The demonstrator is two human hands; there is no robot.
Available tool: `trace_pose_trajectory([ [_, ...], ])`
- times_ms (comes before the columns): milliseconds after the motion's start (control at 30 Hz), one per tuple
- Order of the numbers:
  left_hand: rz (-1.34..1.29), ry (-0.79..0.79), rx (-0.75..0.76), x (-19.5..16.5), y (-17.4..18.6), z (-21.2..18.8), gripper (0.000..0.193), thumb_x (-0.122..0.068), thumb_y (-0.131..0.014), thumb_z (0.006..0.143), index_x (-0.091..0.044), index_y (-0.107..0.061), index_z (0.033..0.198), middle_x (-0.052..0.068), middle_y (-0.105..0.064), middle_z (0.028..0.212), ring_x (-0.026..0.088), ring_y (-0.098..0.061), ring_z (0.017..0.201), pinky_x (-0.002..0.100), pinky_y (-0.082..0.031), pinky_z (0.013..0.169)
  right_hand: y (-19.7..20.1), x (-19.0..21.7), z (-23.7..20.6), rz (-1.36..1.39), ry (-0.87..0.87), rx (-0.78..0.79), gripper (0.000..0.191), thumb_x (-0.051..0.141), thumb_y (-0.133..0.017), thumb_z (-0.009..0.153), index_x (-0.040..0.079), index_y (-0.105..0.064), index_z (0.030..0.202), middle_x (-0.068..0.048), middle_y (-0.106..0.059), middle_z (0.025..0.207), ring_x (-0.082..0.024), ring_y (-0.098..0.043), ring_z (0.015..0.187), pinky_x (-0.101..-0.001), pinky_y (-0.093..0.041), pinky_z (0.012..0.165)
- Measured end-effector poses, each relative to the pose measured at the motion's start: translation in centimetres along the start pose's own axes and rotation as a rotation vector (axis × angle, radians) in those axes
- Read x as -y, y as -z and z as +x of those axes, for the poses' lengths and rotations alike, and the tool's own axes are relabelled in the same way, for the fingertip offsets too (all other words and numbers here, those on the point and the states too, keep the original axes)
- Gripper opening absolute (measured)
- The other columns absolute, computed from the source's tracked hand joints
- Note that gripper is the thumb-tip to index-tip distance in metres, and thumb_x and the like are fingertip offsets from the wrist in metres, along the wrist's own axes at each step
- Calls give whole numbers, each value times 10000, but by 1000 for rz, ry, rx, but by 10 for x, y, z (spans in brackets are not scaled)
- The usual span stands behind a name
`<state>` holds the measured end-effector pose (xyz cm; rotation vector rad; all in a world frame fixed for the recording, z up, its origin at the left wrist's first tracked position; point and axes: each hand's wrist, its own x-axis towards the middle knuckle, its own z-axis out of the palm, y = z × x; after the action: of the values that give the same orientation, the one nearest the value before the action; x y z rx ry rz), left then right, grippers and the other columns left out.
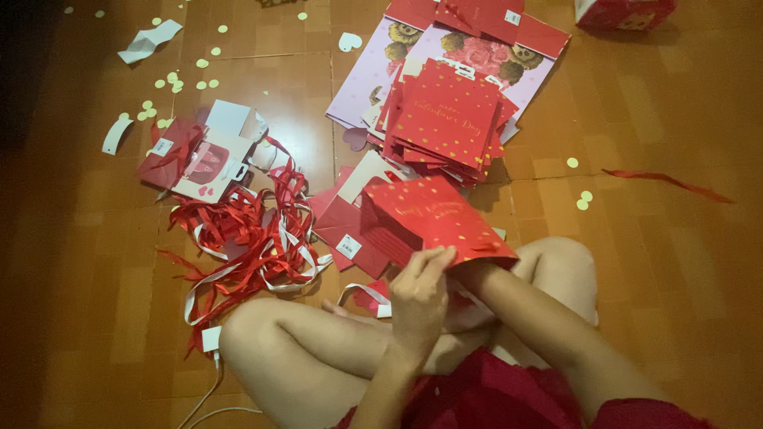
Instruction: The person sits on the floor and assembles small red gift boxes by inserting folded inserts into envelopes and closing them. The person handles multiple boxes one at a time, stacking completed units nearby.
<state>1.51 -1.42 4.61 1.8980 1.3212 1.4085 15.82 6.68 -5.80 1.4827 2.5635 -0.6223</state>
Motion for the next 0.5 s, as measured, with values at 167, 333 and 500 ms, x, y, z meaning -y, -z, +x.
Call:
trace_pose_trajectory([
  [167,-36,57,-33,6,23,9,396,112,-597,839,-20,-724,1190,174,-713,1064,311,-723,944,377,-574,813,8,-7,-1,172,240,108,560,282,-642,847,56,-532,1347,-217,-584,1308,-384,-566,1225,-452,-438,1046],
  [333,-113,250,-77,37,33,30,272,49,-640,907,-53,-760,1129,125,-753,1032,216,-730,820,305,-560,703,15,-6,18,207,279,146,541,281,-633,858,55,-539,1341,-218,-593,1299,-383,-573,1217,-453,-444,1039],
  [500,-22,280,-62,57,45,32,229,19,-646,934,-41,-754,1127,133,-758,1026,219,-724,777,320,-551,698,26,-7,23,212,237,117,523,280,-625,869,55,-547,1335,-218,-602,1289,-383,-580,1208,-454,-450,1033],
])
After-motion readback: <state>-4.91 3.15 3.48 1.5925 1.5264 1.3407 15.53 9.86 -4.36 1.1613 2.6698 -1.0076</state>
